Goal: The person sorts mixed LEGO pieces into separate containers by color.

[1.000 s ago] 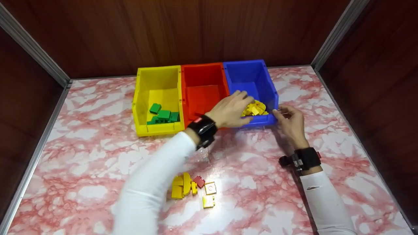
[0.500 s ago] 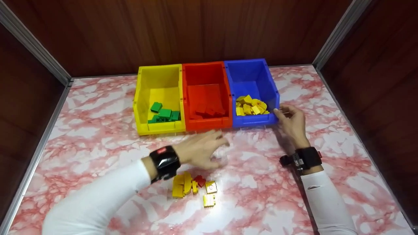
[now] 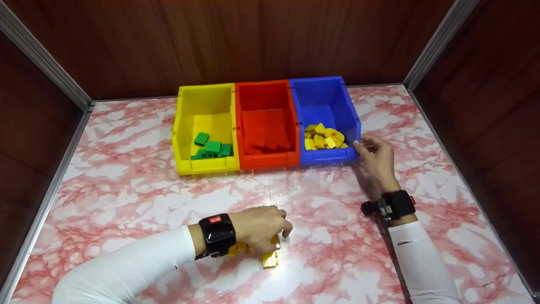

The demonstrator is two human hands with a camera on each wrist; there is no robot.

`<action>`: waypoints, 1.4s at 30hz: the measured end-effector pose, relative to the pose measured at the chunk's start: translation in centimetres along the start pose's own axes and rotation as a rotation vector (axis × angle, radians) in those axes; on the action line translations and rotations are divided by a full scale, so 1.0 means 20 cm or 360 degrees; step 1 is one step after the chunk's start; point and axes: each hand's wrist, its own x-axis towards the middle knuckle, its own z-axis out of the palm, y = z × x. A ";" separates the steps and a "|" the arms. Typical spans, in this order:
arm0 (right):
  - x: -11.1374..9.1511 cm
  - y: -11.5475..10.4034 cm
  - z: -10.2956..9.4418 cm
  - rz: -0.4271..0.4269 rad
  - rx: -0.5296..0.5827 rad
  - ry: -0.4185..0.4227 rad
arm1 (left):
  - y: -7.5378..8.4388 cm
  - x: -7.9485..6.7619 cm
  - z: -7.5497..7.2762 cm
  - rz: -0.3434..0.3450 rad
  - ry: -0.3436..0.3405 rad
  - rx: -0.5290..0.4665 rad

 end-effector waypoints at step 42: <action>0.00 -0.01 0.00 0.0002 -0.0026 0.0013 | -0.19 0.62 -0.49 0.0030 0.0761 -0.0343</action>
